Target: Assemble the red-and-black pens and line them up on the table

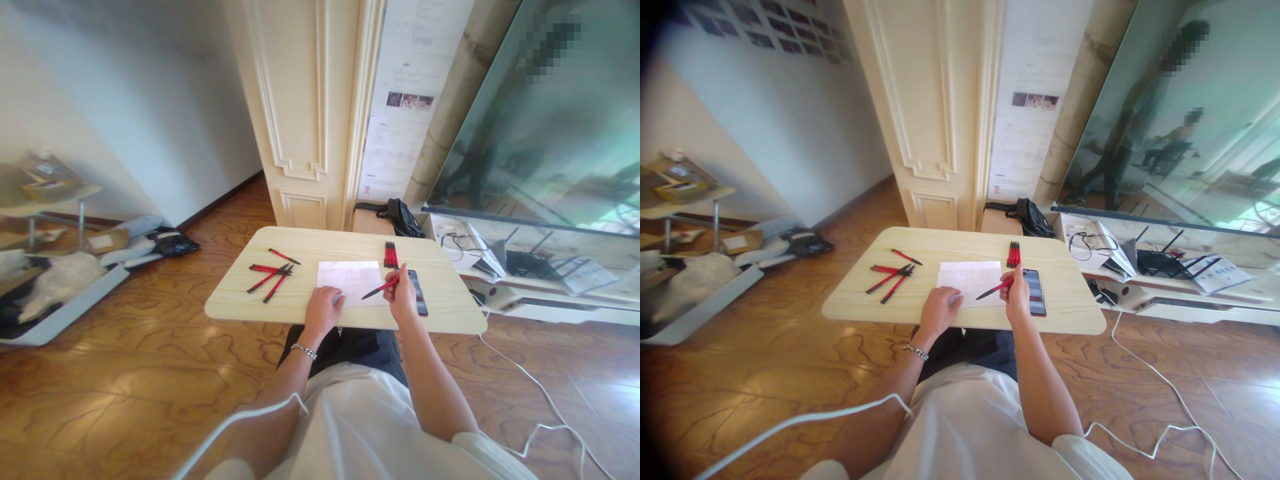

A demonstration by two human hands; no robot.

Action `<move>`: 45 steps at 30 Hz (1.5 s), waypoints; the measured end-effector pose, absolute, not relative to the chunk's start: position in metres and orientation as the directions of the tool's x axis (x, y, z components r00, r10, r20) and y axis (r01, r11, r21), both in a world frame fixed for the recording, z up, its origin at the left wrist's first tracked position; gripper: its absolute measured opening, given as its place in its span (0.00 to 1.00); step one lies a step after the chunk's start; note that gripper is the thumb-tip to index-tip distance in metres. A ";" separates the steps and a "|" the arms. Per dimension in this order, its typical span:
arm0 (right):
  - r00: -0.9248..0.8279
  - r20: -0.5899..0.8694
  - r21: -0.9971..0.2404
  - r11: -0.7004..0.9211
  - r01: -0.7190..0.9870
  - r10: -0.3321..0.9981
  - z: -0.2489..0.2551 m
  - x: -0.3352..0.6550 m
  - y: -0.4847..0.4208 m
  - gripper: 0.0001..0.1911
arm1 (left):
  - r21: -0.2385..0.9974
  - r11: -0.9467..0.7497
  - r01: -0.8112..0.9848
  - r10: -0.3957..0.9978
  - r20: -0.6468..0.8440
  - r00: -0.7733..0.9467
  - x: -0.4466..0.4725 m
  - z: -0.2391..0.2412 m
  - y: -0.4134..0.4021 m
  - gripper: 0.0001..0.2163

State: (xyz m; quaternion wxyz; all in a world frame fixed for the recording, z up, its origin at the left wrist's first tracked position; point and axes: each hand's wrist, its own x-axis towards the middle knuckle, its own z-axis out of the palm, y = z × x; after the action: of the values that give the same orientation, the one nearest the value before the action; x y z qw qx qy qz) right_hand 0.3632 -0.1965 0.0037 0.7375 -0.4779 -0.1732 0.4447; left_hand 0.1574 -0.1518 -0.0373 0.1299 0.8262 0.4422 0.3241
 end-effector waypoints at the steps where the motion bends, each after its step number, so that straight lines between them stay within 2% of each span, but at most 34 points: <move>1: 0.549 -0.165 -0.870 0.141 -0.472 0.820 0.003 0.363 -0.198 0.24 | 0.491 -0.580 0.650 0.811 0.419 0.408 0.158 -0.037 -0.152 0.08; 6: 0.447 -0.137 -0.882 0.096 -0.461 0.884 0.002 0.353 -0.202 0.18 | 0.456 -0.581 0.674 0.810 0.403 0.426 0.159 -0.036 -0.152 0.08; 9: 0.513 -0.060 -0.891 0.186 -0.415 0.856 -0.004 0.346 -0.201 0.16 | 0.455 -0.564 0.689 0.822 0.386 0.419 0.159 -0.037 -0.152 0.07; 11: 0.540 -0.066 -0.881 0.205 -0.426 0.839 -0.009 0.343 -0.201 0.14 | 0.456 -0.554 0.696 0.829 0.379 0.412 0.159 -0.037 -0.152 0.07; 14: 0.431 -0.140 -0.866 0.102 -0.490 0.891 -0.013 0.343 -0.202 0.10 | 0.461 -0.544 0.701 0.834 0.385 0.394 0.160 -0.037 -0.154 0.07; 17: 0.268 -0.204 -0.869 -0.048 -0.492 0.942 -0.015 0.343 -0.204 0.14 | 0.455 -0.519 0.724 0.847 0.385 0.366 0.160 -0.035 -0.156 0.06; 19: 0.279 -0.200 -0.894 -0.059 -0.444 0.939 -0.017 0.342 -0.203 0.14 | 0.442 -0.501 0.744 0.856 0.378 0.352 0.161 -0.033 -0.157 0.06; 25: 0.479 -0.040 -0.971 0.079 -0.225 0.877 -0.032 0.340 -0.196 0.14 | 0.428 -0.504 0.750 0.854 0.377 0.359 0.160 -0.030 -0.159 0.06; 30: 0.488 -0.092 -0.987 -0.015 -0.160 0.868 -0.038 0.343 -0.191 0.14 | 0.426 -0.518 0.742 0.846 0.382 0.372 0.160 -0.031 -0.159 0.06; 40: 0.548 0.025 -0.953 -0.145 0.265 0.836 -0.041 0.341 -0.183 0.08 | 0.403 -0.545 0.736 0.829 0.393 0.399 0.163 -0.034 -0.157 0.07; 45: 0.570 0.033 -0.936 -0.174 0.306 0.821 -0.041 0.340 -0.184 0.09 | 0.405 -0.541 0.738 0.832 0.390 0.396 0.163 -0.033 -0.157 0.07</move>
State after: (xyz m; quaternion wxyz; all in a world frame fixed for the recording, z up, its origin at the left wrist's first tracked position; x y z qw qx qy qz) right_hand 0.3405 -0.1845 -0.0411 0.5113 -0.7237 -0.3892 0.2519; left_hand 0.1635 -0.1573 -0.0329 0.0834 0.8312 0.4719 0.2819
